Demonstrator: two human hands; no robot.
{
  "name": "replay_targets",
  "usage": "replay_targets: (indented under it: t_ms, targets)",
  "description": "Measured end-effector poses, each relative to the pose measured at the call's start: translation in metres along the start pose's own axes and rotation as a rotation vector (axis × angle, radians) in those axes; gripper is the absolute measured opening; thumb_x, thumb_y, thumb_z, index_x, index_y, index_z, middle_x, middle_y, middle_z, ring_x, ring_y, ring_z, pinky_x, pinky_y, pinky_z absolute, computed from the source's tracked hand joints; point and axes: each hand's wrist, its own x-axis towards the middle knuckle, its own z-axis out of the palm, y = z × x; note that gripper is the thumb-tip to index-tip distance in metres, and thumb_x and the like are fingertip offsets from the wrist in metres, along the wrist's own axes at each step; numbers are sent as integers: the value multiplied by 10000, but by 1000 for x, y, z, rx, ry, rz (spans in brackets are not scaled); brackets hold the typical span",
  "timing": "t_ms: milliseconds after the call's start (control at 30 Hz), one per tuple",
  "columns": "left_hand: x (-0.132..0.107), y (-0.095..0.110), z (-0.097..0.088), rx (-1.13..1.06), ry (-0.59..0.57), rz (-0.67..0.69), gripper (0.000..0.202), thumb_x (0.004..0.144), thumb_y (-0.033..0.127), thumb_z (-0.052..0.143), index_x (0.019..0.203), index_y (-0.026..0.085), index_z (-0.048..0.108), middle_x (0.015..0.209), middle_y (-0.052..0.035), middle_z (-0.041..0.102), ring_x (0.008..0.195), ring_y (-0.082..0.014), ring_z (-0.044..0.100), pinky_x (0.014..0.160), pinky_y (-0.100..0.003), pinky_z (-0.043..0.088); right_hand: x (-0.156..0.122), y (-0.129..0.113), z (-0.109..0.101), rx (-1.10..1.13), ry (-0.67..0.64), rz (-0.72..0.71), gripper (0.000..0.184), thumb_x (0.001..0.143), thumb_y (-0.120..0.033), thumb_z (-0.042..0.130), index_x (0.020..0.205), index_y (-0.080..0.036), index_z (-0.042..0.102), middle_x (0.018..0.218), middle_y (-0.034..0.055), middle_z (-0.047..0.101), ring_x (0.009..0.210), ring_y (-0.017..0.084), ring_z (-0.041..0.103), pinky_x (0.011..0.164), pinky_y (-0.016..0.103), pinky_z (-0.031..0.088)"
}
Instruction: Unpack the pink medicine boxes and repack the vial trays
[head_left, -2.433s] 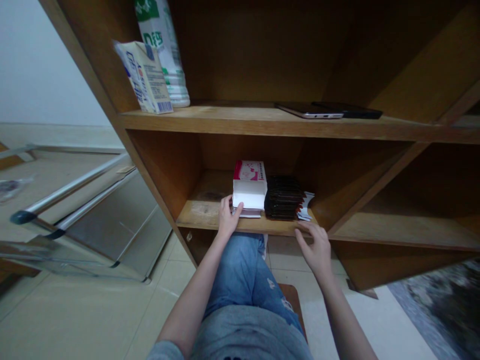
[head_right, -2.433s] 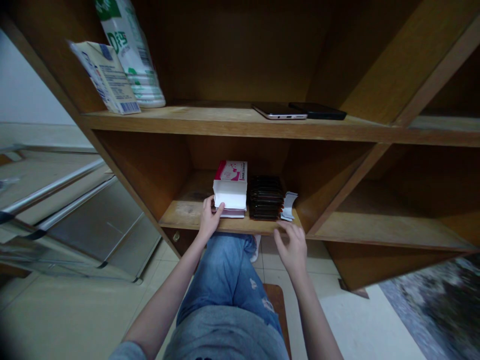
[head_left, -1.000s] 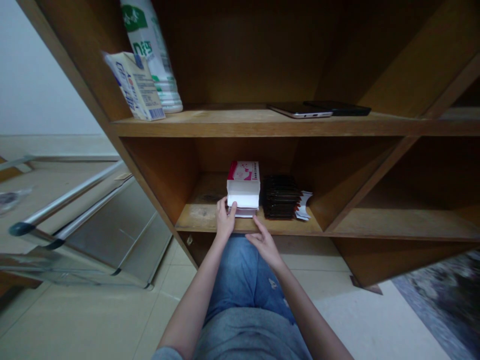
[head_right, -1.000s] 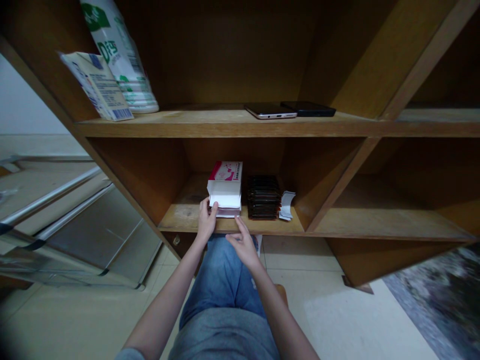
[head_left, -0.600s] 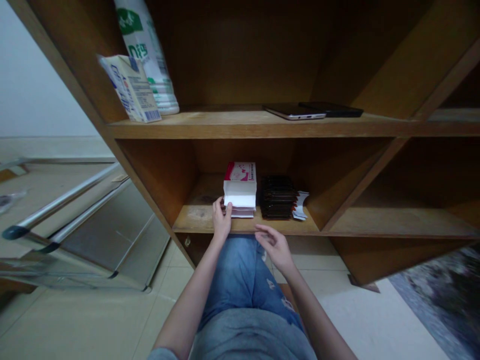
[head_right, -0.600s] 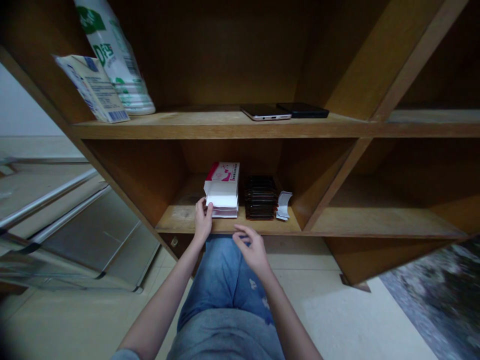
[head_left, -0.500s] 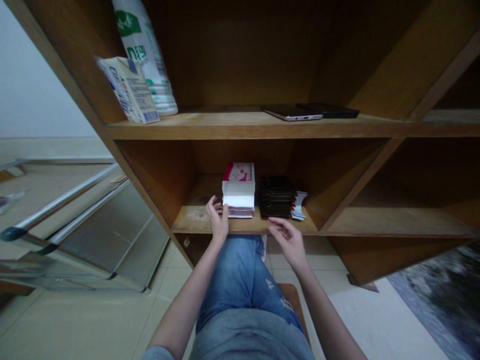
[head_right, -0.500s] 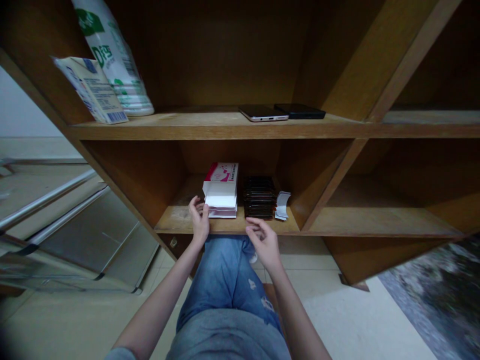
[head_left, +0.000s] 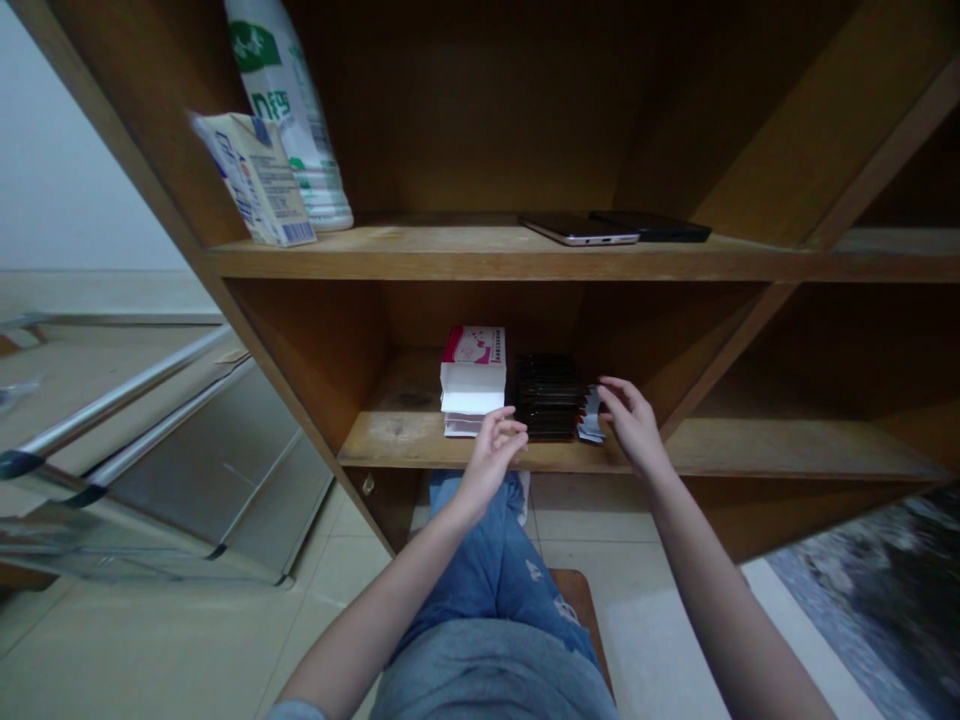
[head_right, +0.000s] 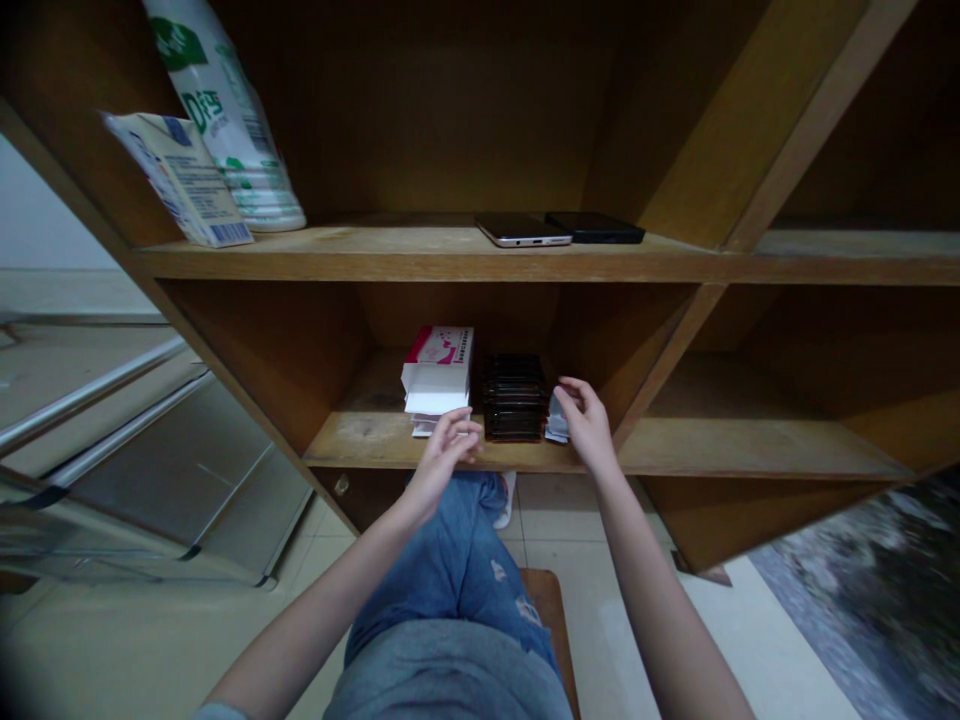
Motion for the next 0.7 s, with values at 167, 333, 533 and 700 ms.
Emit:
replay_targets:
  t_ms: [167,333,533,700]
  targets:
    - [9,-4,12,-60,-56,-235,510,733,233,635,1215,206,469,970,-48,643,664,-94,609,570,-194,426,12,0,6,-52,-84,-27,459,685,-566,606,961,-200,605,1048,88,646,989,236,586,860,385,456]
    - [20,-3,19,-126,-54,-288,712,734,241,647,1363,181,319,1061,-90,659,693,-100,634,567,-180,439,17,3,10,-77,-118,2,434,710,-544,597,974,-201,591,1051,90,645,1031,241,577,925,386,429]
    - [28,-6,18,-203,-92,-330,743,734,221,641,1384,180,283,1086,-112,671,693,-105,647,574,-183,445,19,-1,14,-83,-149,50,416,717,-524,594,984,-205,588,1063,93,645,1069,252,568,917,374,446]
    - [31,-9,15,-252,-137,-318,717,744,228,631,1377,201,297,1046,-109,688,696,-112,650,590,-193,448,19,-5,17,-48,-160,77,430,706,-506,609,1010,-204,585,1125,94,626,1078,237,568,937,358,435]
